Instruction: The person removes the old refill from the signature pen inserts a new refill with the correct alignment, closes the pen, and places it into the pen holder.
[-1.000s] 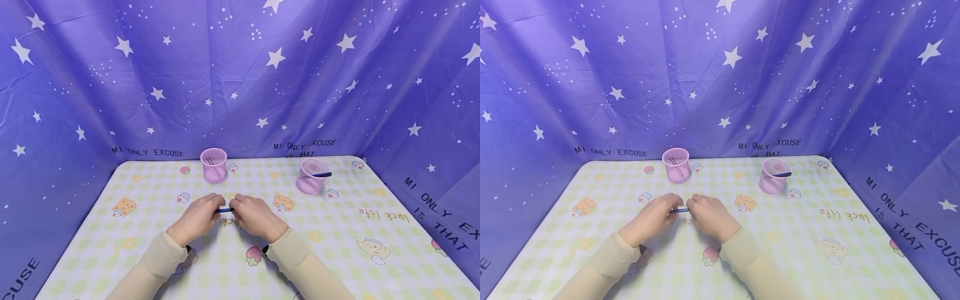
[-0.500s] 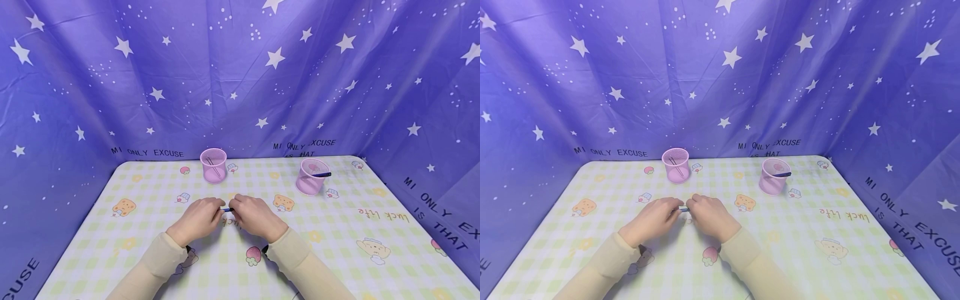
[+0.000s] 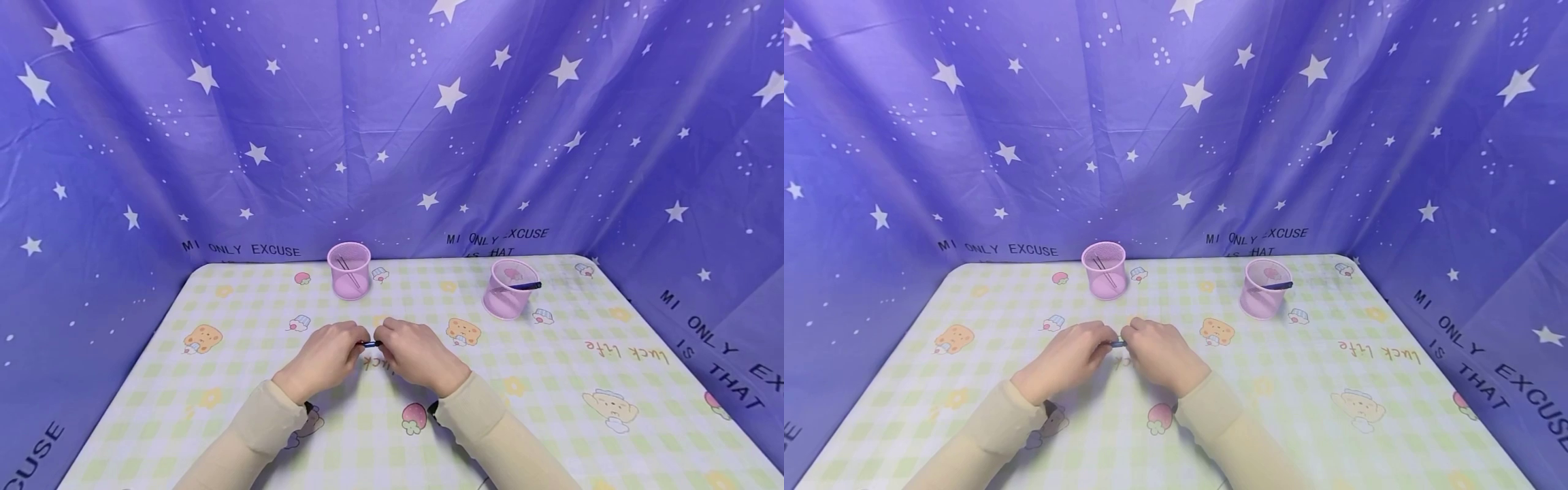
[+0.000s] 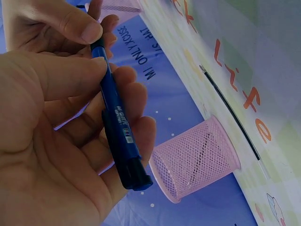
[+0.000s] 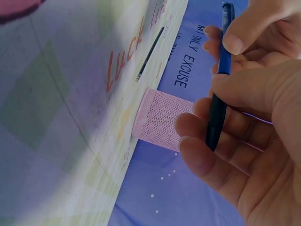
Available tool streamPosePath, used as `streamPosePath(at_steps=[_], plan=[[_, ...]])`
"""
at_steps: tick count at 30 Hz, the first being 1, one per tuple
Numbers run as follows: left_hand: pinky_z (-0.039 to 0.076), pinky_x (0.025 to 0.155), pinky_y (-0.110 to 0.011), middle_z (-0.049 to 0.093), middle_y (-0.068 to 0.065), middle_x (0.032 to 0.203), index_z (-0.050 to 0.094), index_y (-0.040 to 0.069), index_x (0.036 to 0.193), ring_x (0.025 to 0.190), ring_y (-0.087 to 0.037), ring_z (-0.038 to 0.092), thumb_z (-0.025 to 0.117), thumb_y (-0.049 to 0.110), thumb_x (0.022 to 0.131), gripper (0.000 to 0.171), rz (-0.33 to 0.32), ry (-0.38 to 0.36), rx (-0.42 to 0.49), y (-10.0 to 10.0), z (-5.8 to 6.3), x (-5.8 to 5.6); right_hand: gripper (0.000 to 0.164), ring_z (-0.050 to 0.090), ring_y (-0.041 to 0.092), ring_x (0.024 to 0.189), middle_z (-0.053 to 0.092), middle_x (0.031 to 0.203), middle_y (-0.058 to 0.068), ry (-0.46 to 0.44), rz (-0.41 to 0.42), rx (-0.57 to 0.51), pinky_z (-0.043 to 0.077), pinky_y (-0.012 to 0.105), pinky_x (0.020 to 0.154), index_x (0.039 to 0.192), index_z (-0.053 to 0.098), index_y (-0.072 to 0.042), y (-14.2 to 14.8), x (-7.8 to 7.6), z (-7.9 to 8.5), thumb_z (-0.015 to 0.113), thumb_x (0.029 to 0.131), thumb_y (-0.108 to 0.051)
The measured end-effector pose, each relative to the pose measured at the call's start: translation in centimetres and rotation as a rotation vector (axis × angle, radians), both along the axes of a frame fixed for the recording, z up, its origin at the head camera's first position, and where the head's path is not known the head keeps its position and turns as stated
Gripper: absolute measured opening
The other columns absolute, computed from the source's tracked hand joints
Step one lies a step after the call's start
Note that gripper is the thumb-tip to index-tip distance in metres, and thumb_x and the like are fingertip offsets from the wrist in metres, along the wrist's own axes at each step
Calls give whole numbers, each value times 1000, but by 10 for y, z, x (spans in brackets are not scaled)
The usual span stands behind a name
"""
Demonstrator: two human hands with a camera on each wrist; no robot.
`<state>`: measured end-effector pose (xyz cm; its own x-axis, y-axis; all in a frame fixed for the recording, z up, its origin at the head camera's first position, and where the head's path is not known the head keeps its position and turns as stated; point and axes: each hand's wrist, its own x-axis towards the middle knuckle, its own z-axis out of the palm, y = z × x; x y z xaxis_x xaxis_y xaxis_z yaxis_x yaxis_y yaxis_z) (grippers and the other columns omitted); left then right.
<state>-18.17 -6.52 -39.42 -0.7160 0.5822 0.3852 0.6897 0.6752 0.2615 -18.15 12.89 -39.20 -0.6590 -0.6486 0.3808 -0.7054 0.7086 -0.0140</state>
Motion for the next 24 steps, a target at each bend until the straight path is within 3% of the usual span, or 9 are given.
streamPosePath(at_steps=[5, 13, 20, 24], plan=[[47, 61, -29, 57, 6, 76, 65, 14, 84, 68, -10, 55, 71, 0, 78, 17, -10, 30, 19, 0, 0, -1, 9, 50, 10, 61, 50, 75, -6, -3, -2, 1, 44, 26, 51, 80, 60, -15, -1, 0, 0, 66, 82, -7], [47, 62, -31, 58, 1, 77, 62, 13, 86, 70, -12, 55, 72, -4, 73, 24, -7, 12, 35, -1, 0, -1, 8, 49, 9, 62, 49, 76, -6, -23, -3, 12, 45, 25, 54, 84, 62, -15, -2, 0, 0, 66, 82, -8], [45, 61, -28, 54, 5, 76, 66, 10, 92, 68, -10, 51, 74, 11, 78, 17, 18, -3, 14, 0, -1, 0, 7, 50, 9, 64, 50, 77, -6, -25, -5, 25, 46, 27, 55, 84, 62, -14, -2, 1, 1, 65, 82, -8], [42, 59, -27, 51, 8, 69, 64, 12, 84, 62, -8, 48, 66, 8, 82, 5, 12, -15, 4, 0, -1, 0, 9, 50, 9, 63, 50, 77, -6, -21, -5, 20, 45, 26, 54, 81, 60, -15, -1, 1, 1, 65, 82, -8]])
